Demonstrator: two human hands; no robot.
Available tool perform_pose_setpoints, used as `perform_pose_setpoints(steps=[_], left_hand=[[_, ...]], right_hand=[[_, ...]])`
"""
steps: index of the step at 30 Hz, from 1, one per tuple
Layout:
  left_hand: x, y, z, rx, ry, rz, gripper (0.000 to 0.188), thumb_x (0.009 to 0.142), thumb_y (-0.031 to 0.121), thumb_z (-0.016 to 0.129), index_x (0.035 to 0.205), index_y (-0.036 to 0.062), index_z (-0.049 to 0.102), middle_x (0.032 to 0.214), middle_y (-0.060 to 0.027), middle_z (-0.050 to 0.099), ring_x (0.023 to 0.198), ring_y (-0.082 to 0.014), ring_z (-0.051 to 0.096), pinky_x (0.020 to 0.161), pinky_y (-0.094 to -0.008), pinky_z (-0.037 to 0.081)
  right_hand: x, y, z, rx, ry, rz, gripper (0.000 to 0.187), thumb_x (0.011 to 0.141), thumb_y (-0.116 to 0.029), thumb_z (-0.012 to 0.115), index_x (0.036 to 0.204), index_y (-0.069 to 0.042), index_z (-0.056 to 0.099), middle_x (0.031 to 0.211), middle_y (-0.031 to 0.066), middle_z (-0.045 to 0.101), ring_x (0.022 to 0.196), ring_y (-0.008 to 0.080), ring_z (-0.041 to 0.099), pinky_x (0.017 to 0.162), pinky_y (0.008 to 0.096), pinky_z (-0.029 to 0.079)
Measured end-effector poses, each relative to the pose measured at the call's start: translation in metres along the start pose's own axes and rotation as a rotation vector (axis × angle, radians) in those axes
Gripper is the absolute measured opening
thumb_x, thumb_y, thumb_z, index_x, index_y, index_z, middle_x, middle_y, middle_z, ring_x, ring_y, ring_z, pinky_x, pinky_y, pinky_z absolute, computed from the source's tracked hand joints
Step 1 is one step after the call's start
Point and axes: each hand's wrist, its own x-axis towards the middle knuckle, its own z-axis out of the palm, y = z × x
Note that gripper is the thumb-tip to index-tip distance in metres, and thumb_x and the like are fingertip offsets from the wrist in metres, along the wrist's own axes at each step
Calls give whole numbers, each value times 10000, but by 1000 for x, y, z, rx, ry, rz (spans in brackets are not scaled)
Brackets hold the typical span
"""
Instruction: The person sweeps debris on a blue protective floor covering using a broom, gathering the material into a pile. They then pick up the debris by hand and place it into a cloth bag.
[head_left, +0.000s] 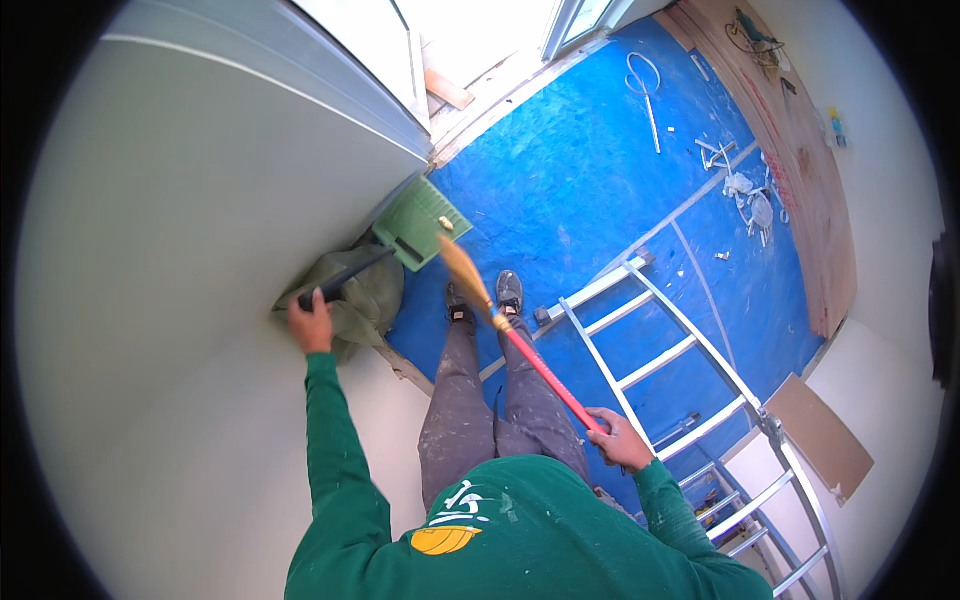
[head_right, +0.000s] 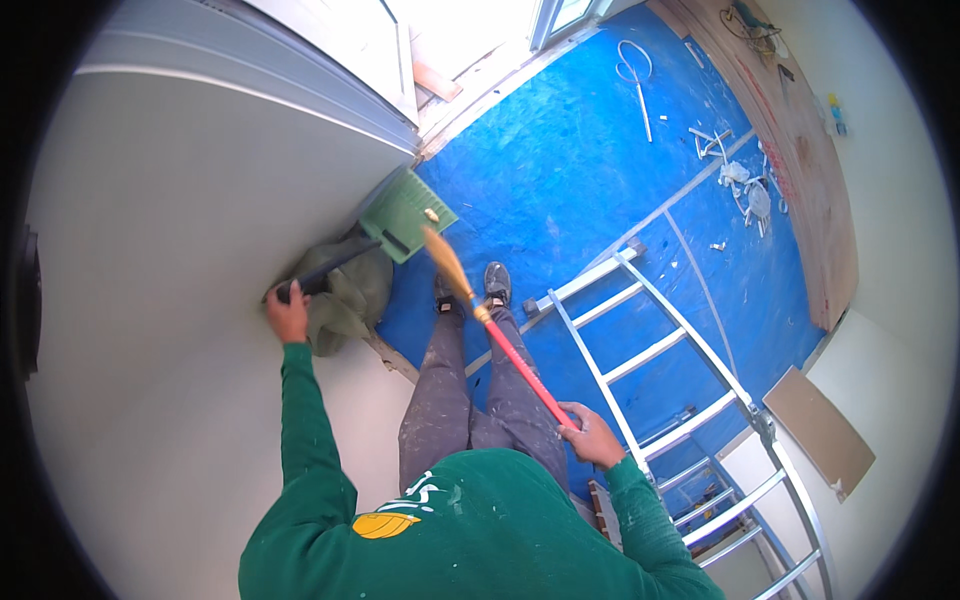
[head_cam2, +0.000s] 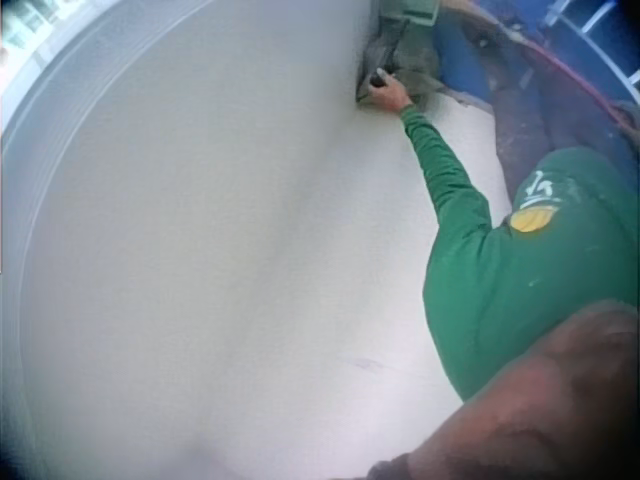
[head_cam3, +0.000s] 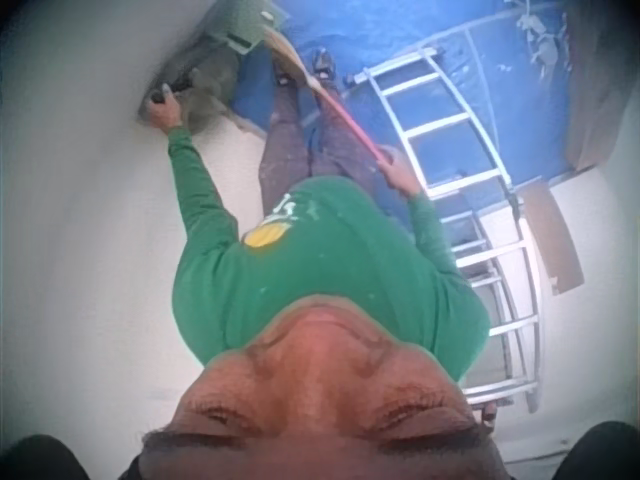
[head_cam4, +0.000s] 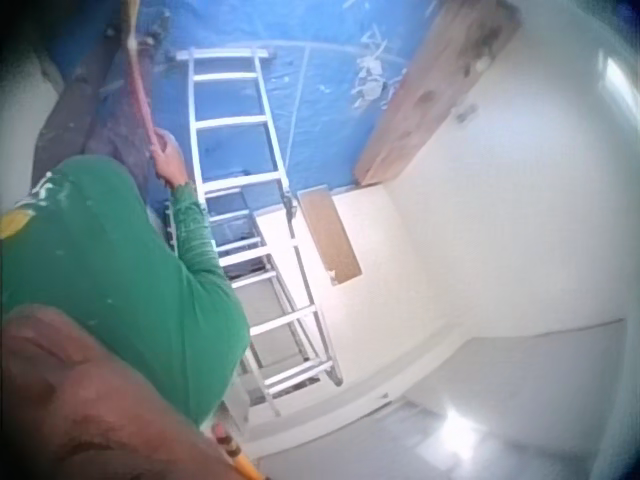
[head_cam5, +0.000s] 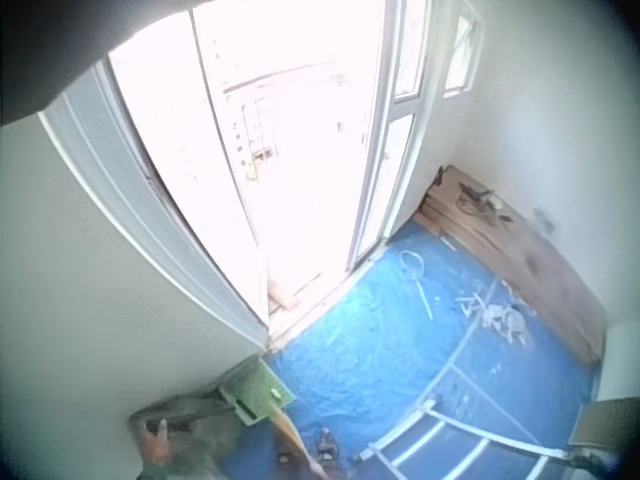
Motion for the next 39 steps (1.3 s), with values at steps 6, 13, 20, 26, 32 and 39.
perform_pose_setpoints(steps=[6,13,20,26,32,39], left_hand=[[-41,66,-99,65,50,68,309,939,245,686,1055,-26,594,775,-116,698,638,-187,706,592,-303,555],[-45,78,-111,165,49,135,284,938,237,686,1031,-15,592,723,-100,694,637,-178,696,622,-313,542],[-42,46,-83,190,18,113,307,939,258,681,1038,-19,591,719,-109,698,657,-212,714,654,-338,544],[-17,7,0,288,-38,170,364,906,286,698,1051,-31,594,788,-180,702,750,-353,706,705,-431,542],[13,-24,76,469,-80,145,473,876,344,699,1096,-59,583,1000,-289,672,939,-455,657,806,-530,511],[47,-68,103,568,-164,-28,551,880,305,683,1240,-79,523,1131,-318,641,1099,-473,599,970,-510,473]], right_hand=[[118,-25,26,177,-197,164,497,852,-54,639,1346,-56,583,722,31,595,499,101,513,410,282,396],[310,-71,6,633,11,134,180,876,-12,560,1040,-52,622,646,21,500,464,85,404,372,261,289],[283,-64,-44,514,496,-144,354,908,-64,581,1260,-27,578,697,45,562,466,114,485,374,285,368],[144,-67,3,374,446,-227,436,900,-98,629,1322,-33,543,719,57,610,479,120,551,379,305,429],[172,-81,37,655,305,-135,446,885,-69,624,1325,-52,553,692,42,560,443,105,459,345,302,358],[347,-61,-104,825,489,-72,427,853,-45,562,1280,-33,581,672,65,564,448,143,464,342,304,338]])
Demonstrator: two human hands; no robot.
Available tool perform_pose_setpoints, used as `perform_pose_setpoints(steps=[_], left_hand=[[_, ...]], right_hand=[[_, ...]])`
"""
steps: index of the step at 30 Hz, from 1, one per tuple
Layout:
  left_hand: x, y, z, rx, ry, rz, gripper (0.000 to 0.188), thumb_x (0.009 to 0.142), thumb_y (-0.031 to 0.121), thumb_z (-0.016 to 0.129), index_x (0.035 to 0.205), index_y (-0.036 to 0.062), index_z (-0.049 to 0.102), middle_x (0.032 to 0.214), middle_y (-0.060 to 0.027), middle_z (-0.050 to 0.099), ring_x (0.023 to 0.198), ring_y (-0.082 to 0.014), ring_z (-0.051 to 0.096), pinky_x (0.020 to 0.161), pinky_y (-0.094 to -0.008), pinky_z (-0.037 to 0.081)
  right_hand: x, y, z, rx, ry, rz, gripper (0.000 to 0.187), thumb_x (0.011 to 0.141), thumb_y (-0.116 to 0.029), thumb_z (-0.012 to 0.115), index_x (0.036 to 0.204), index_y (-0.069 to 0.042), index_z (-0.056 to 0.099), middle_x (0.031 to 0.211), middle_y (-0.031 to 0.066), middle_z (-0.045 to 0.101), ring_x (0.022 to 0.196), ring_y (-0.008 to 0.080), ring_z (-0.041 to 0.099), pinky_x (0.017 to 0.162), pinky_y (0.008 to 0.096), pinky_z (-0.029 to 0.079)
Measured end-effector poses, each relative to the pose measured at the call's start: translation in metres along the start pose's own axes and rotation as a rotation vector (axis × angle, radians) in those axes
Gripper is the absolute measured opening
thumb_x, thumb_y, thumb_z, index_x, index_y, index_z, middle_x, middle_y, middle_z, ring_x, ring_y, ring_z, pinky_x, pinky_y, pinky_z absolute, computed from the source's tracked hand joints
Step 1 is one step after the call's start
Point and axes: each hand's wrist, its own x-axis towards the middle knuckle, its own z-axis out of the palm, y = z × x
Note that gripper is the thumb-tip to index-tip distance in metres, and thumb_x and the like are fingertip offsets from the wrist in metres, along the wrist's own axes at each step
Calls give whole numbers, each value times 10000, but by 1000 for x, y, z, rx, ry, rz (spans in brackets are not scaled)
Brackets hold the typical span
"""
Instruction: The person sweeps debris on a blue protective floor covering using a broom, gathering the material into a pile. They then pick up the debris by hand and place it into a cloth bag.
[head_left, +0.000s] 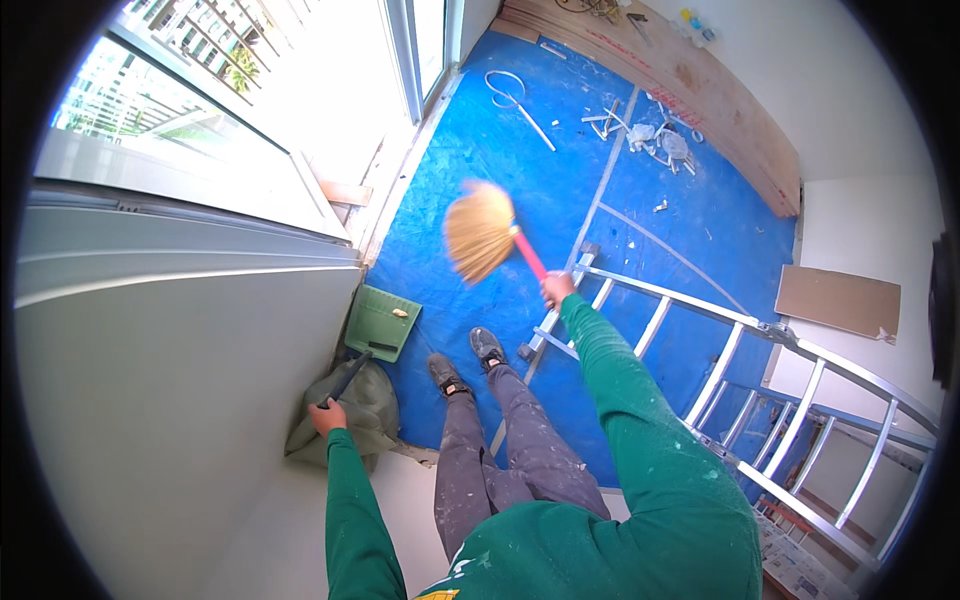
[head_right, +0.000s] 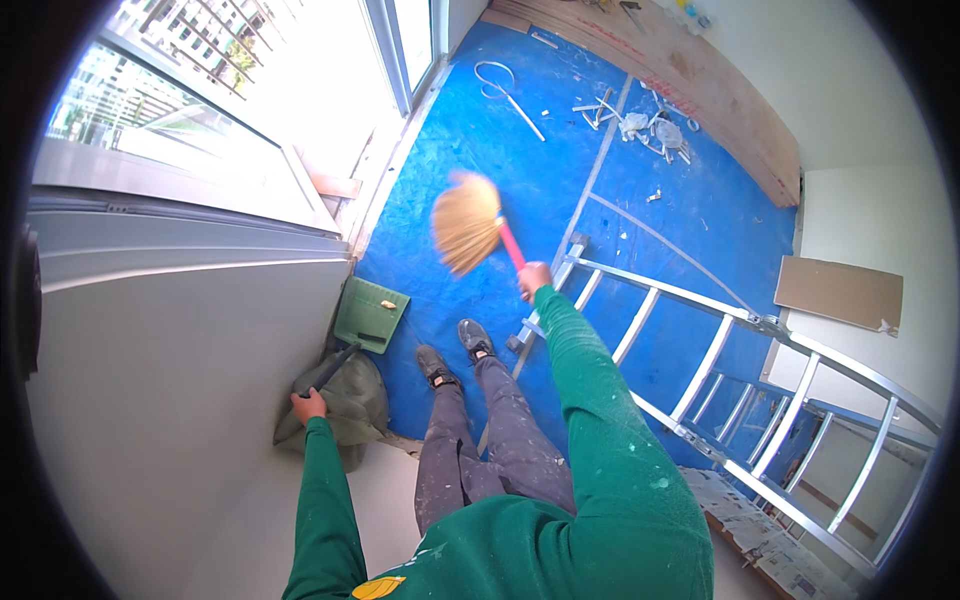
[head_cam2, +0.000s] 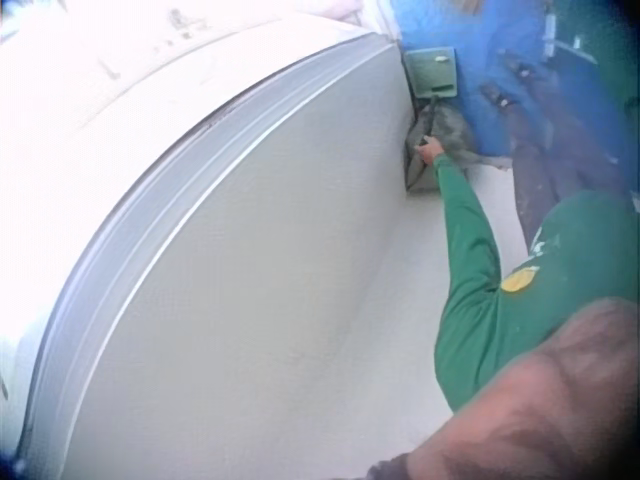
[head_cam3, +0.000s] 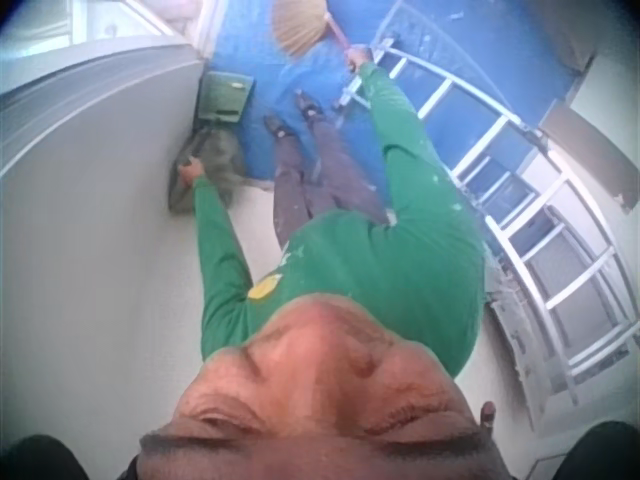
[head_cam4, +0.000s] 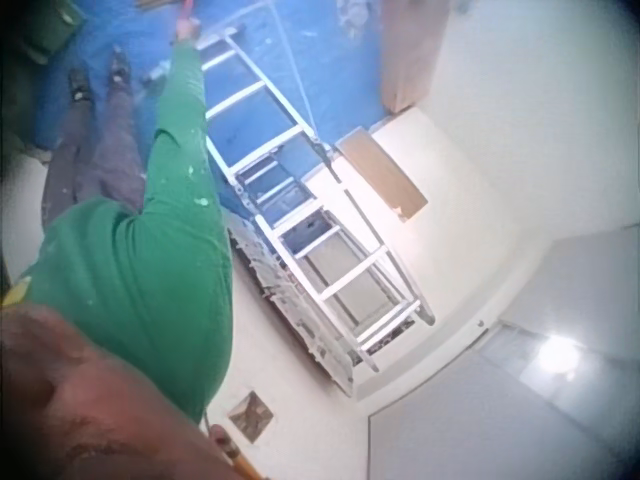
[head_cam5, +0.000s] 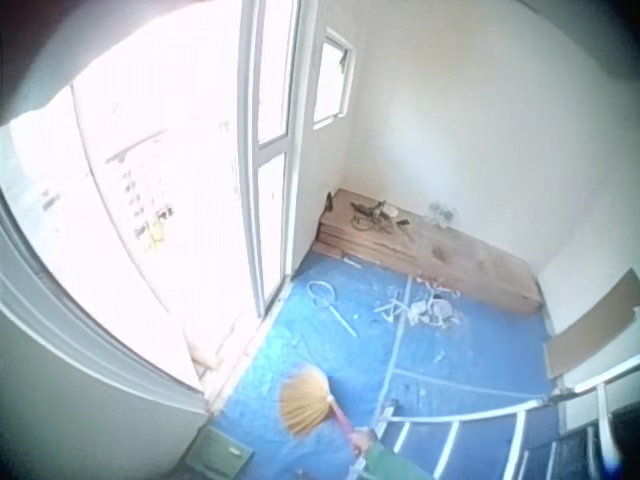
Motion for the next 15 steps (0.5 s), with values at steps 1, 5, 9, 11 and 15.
perform_pose_setpoints(steps=[1,5,9,11,15], left_hand=[[6,-8,0,-17,-43,-13,541,883,283,685,1250,-73,510,1114,-301,650,1051,-455,625,923,-502,504],[5,-36,-1,-347,-216,-320,480,886,185,699,1257,-33,487,1038,-220,672,825,-349,700,672,-437,591],[-19,-52,-9,-804,-296,-596,478,872,127,738,1248,18,464,927,-121,650,622,-231,671,477,-345,581],[-27,-58,-18,-985,-276,-722,513,866,140,750,1260,14,447,895,-107,644,648,-248,671,540,-373,608],[-33,-64,-27,-1152,-294,-731,593,867,169,763,1317,21,407,1007,-127,614,767,-260,660,659,-388,621]], right_hand=[[13,-11,-12,-24,132,-24,420,851,-45,547,1269,-29,586,673,67,570,453,143,474,342,302,345],[-27,-43,-54,-124,206,-280,458,856,-54,581,1311,-9,560,674,65,587,447,139,506,361,297,393],[-138,-55,-56,-151,69,-334,476,880,-85,643,1335,1,535,697,66,610,439,136,519,373,315,415],[-189,-56,-43,-177,-25,-308,478,897,-74,627,1356,-9,513,680,54,598,440,115,508,369,306,404],[-247,-62,-1,-57,-345,-226,514,946,-80,599,1429,-69,423,741,27,546,476,57,440,366,247,348]])
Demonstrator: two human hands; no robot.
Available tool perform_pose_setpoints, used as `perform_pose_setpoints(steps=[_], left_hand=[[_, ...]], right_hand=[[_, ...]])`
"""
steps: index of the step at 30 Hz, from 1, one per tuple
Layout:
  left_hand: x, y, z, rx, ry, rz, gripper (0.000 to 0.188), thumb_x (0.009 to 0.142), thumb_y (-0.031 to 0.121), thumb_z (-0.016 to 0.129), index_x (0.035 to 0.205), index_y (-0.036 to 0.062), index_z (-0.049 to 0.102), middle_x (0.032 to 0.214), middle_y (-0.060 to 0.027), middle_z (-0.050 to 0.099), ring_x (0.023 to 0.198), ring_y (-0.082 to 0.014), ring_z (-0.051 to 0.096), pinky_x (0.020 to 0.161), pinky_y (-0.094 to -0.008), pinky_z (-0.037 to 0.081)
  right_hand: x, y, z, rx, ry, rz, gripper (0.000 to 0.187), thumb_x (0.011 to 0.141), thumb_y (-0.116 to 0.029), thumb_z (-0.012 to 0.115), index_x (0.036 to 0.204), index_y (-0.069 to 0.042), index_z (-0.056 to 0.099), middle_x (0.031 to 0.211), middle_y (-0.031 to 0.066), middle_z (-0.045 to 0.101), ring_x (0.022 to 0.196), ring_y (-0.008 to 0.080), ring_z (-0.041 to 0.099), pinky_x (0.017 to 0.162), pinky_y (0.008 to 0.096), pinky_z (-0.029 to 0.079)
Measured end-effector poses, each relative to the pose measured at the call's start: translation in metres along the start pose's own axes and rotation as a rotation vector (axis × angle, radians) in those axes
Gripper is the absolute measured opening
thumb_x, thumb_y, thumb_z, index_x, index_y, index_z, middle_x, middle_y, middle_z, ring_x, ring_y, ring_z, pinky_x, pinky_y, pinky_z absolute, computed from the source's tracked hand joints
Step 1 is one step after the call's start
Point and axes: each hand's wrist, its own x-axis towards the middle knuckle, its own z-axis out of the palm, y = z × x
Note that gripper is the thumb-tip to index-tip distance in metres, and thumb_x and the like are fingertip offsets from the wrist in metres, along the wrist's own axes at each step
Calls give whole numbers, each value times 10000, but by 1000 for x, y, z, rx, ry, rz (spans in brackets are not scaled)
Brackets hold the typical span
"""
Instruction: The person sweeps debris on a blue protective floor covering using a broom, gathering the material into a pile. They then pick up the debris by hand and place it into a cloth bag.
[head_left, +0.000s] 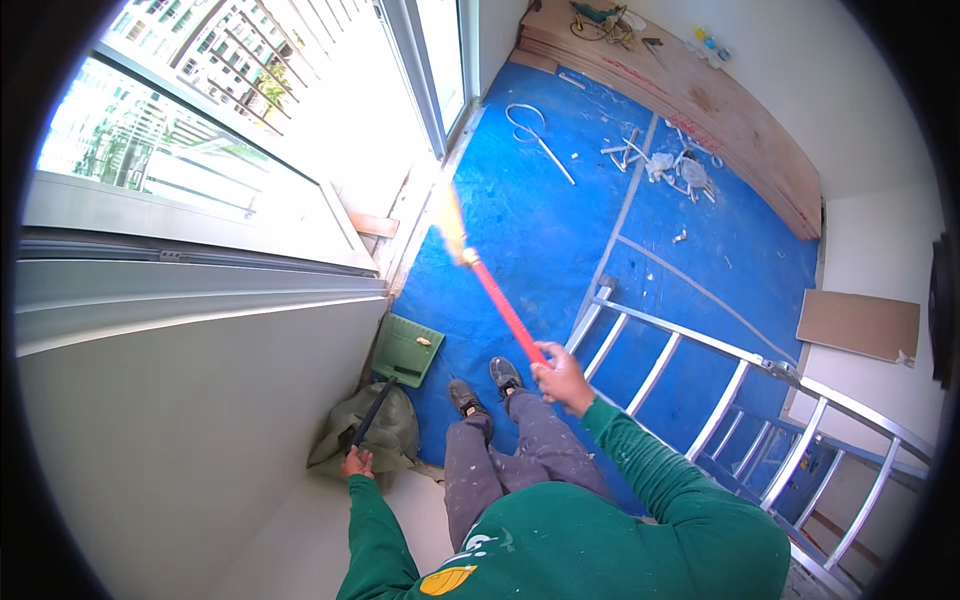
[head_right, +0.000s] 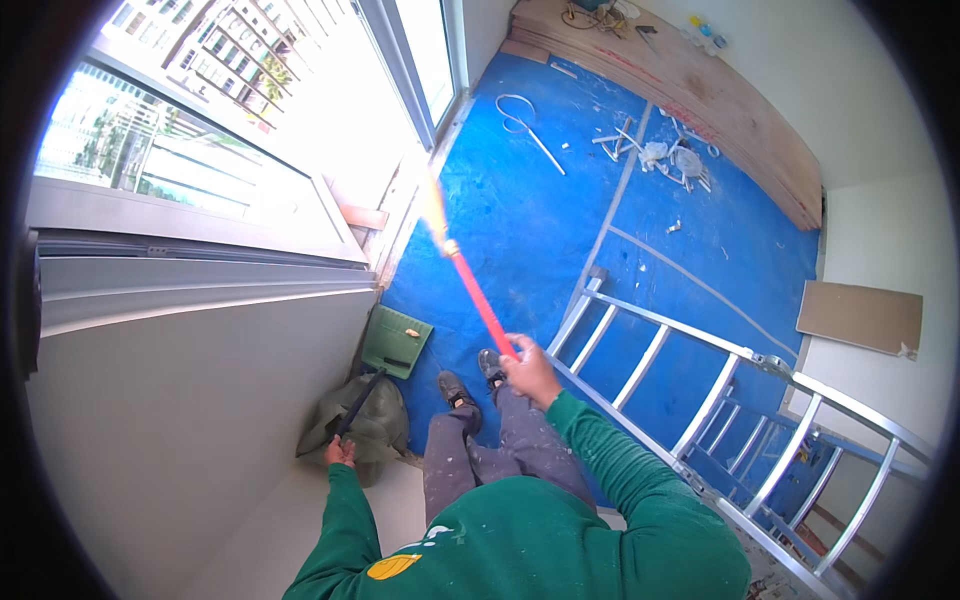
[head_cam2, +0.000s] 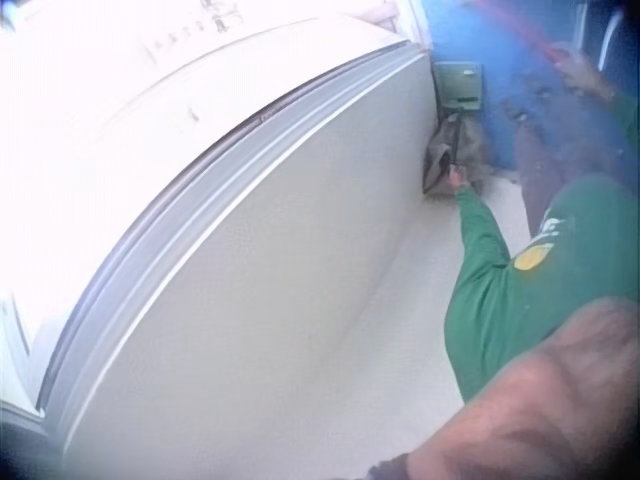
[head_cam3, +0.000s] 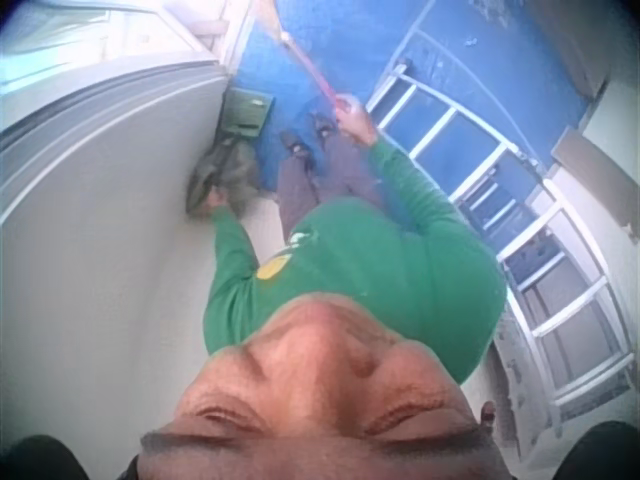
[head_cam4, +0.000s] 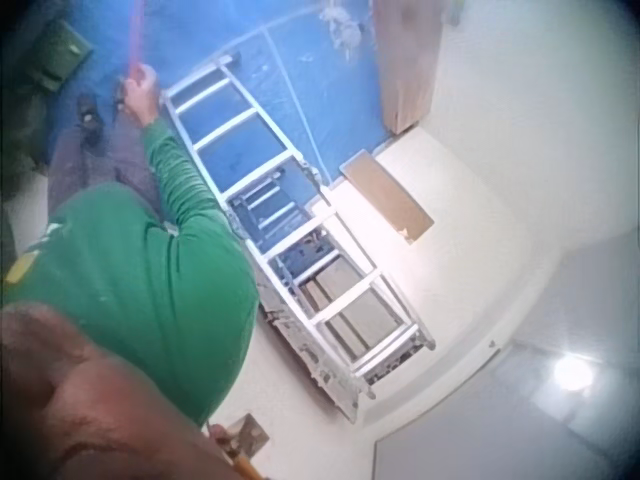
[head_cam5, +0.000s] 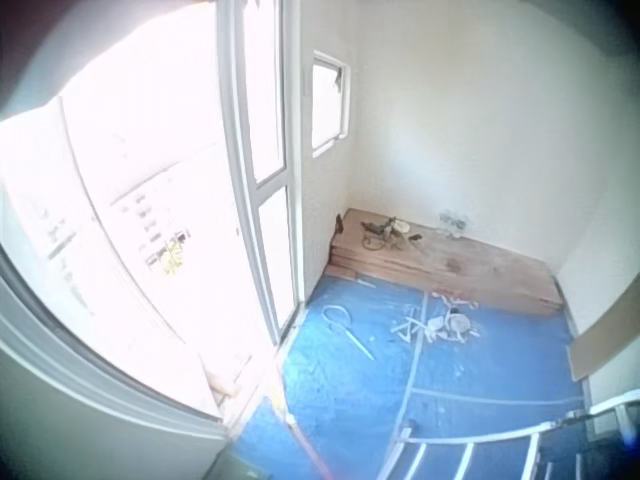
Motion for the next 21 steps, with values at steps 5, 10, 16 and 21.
perform_pose_setpoints(steps=[5,10,16,21], left_hand=[[3,-7,0,17,132,-53,666,878,214,764,1392,49,376,1224,-162,538,946,-291,627,738,-419,609],[-16,-8,-5,81,118,-43,864,855,306,787,1498,82,255,1372,-169,458,1170,-372,545,920,-507,544],[-71,12,-17,356,207,-105,998,838,449,766,1563,147,151,1520,-161,343,1259,-432,476,945,-615,471],[-110,28,-25,557,344,-154,886,834,418,762,1509,115,275,1297,-184,517,1045,-339,577,705,-568,529]], right_hand=[[69,-11,66,-31,-164,104,470,908,-57,597,1364,-53,487,727,31,556,467,74,449,362,261,347],[236,-9,96,151,-35,296,327,862,-7,547,1188,-14,584,689,46,552,452,96,428,359,270,312],[384,-26,0,522,224,257,24,918,-61,561,921,-61,537,660,43,481,460,117,409,372,279,297],[358,-97,-63,292,465,156,89,878,-12,529,949,-65,520,664,42,488,487,126,442,381,289,323]])
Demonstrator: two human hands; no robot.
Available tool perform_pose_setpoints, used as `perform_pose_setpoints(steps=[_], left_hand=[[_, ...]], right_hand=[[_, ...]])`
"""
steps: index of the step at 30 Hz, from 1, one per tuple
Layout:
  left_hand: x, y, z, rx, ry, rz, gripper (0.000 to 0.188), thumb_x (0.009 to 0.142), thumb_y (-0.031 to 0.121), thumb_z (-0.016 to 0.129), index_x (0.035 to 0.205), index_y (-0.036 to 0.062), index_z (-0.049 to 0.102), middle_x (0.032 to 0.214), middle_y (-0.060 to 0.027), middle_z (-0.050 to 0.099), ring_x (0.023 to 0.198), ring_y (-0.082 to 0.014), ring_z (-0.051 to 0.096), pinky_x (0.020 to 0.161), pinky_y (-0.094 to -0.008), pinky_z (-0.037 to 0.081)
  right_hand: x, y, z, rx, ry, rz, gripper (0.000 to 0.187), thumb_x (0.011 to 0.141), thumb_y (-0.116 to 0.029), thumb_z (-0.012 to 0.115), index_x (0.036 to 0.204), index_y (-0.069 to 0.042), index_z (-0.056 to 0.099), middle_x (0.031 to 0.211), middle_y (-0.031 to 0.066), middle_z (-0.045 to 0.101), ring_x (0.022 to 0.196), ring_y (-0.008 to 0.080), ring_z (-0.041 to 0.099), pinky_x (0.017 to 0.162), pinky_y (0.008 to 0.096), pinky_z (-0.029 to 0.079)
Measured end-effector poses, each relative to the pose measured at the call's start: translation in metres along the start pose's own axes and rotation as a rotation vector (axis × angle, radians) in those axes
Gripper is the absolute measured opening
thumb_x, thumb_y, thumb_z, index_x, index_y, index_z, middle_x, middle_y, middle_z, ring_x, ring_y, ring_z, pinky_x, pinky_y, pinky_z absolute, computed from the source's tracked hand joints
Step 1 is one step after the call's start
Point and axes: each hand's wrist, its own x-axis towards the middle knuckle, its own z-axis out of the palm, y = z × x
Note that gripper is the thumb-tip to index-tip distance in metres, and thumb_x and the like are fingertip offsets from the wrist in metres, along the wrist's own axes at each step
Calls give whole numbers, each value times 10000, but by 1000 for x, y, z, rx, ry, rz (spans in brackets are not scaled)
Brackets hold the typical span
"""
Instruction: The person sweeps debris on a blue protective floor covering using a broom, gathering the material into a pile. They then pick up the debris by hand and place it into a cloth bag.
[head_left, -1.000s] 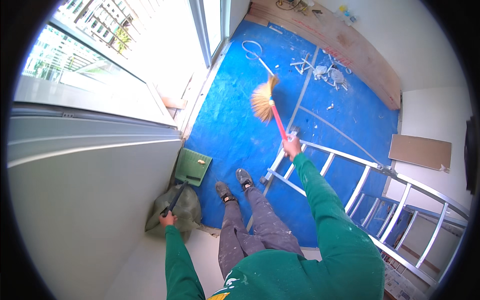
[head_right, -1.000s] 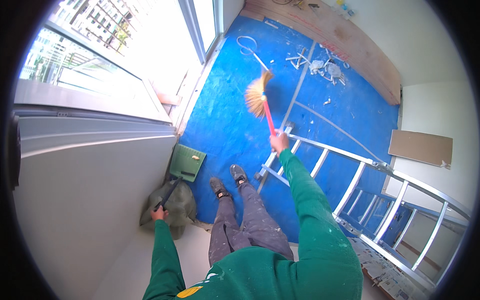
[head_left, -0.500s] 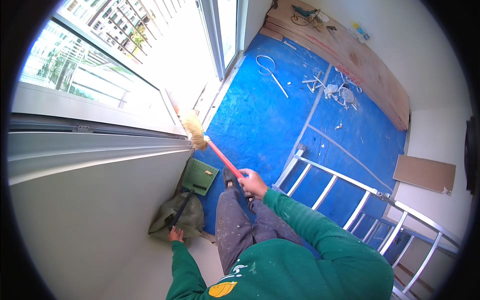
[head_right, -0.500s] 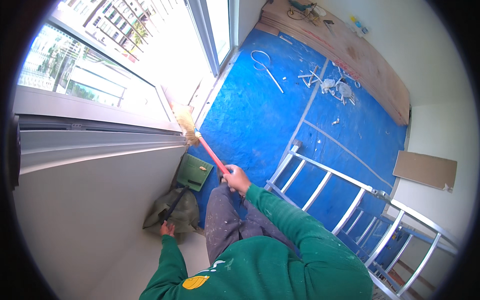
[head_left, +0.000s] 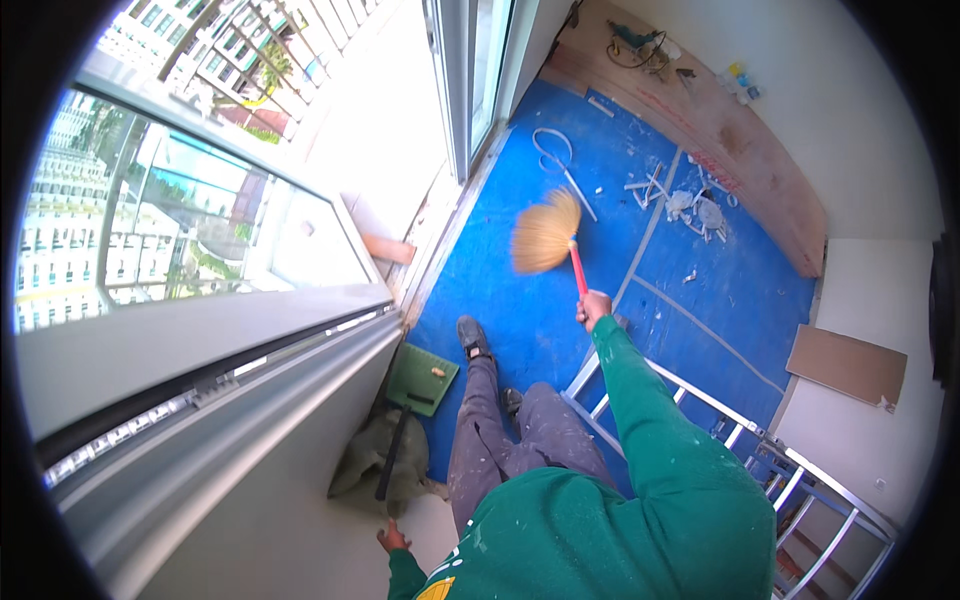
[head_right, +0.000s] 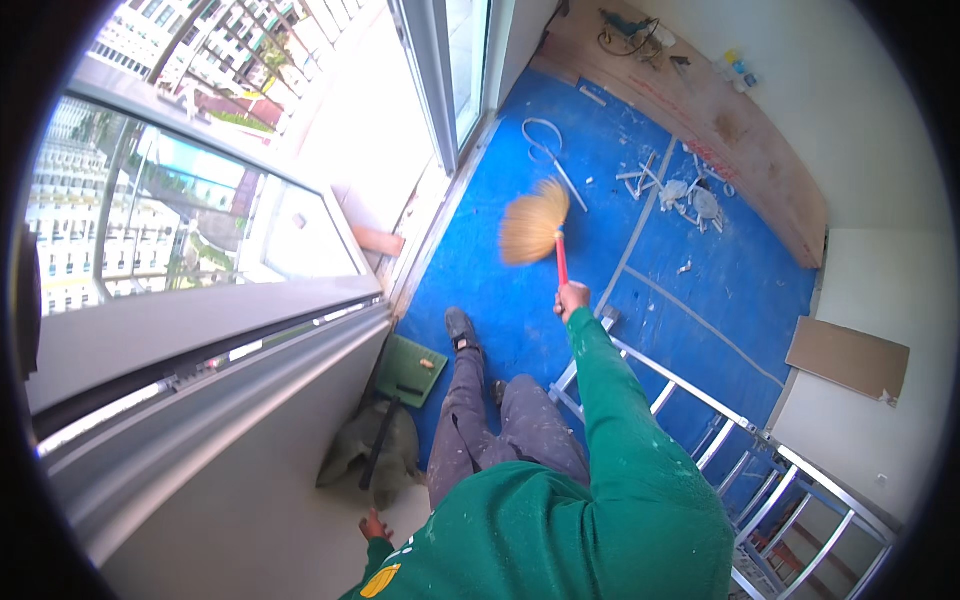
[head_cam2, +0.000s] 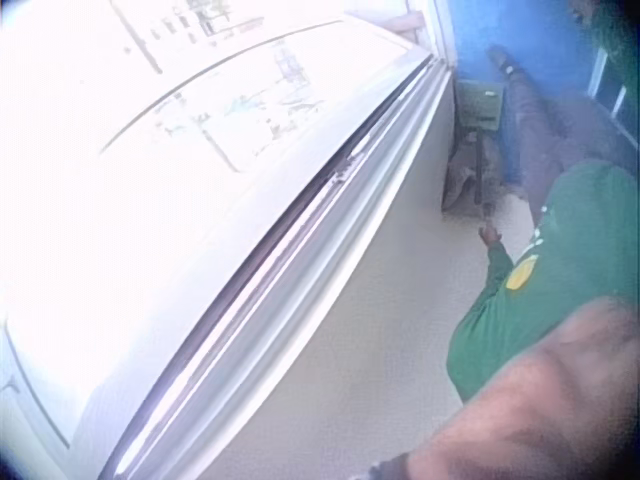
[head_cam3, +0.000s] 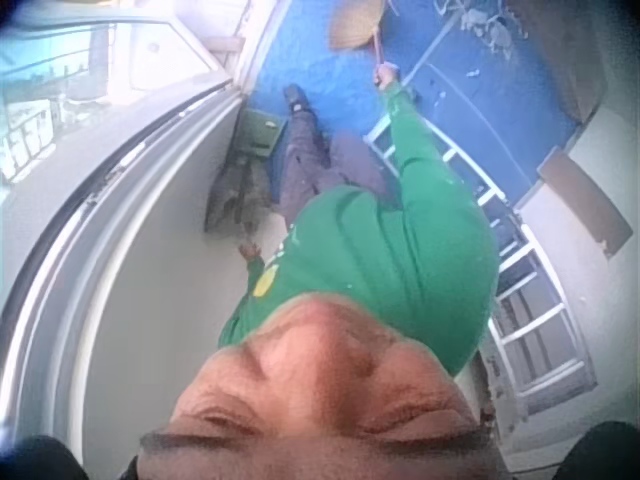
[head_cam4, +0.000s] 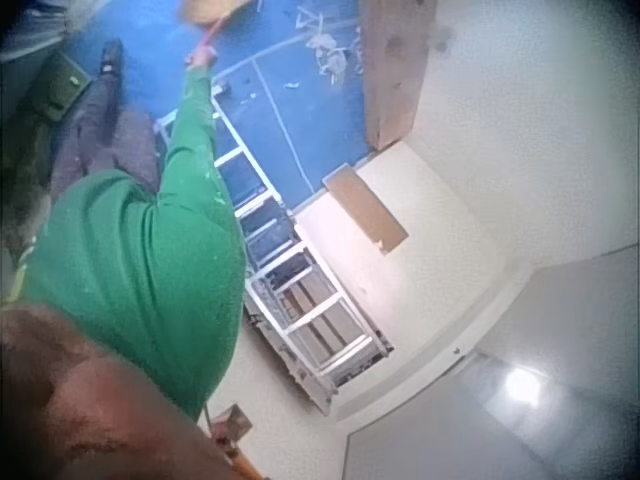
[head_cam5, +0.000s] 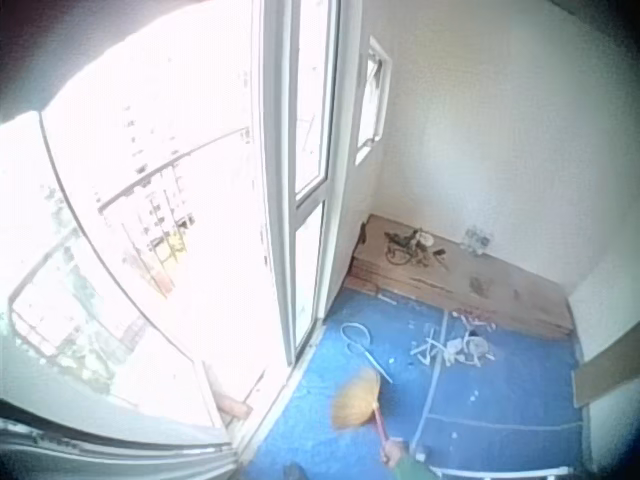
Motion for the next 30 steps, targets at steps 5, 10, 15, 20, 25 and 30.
perform_pose_setpoints(steps=[5,10,15,20,25,30], left_hand=[[-36,36,21,543,-110,66,678,813,337,783,1340,-2,525,1049,-196,678,914,-341,668,713,-554,550],[-94,146,95,714,-258,694,449,821,344,773,1088,-8,694,1022,-186,721,959,-297,699,846,-417,551],[-230,313,200,614,-350,1111,387,856,296,742,1086,-11,686,1048,-197,720,986,-311,702,895,-400,536],[-451,493,293,524,-443,1710,346,881,183,718,1170,14,629,1194,-195,639,1093,-363,638,924,-404,511],[-674,659,306,-284,153,2271,648,840,83,745,1413,43,446,1412,-199,500,1308,-356,495,1014,-425,451],[-808,761,320,-866,243,2216,977,830,405,778,1514,7,204,1481,-287,300,1411,-431,302,1148,-506,284]], right_hand=[[-146,-68,10,-47,15,-89,494,866,-8,553,1345,-25,432,740,58,530,543,124,482,399,290,374],[-251,-81,38,39,-251,47,577,918,-48,564,1454,-80,351,796,55,544,574,110,492,405,285,382],[-171,-55,82,132,-351,203,575,935,-30,558,1467,-59,340,775,59,541,519,110,468,402,272,363],[-1,-60,95,151,-264,202,264,885,-4,550,1145,-40,524,714,66,515,500,145,458,401,299,346],[97,-145,18,144,76,210,96,891,1,474,851,-79,508,631,28,450,467,120,413,375,283,322],[50,-238,-67,133,47,13,199,923,19,461,1069,-66,565,684,4,465,505,95,455,385,269,356]])
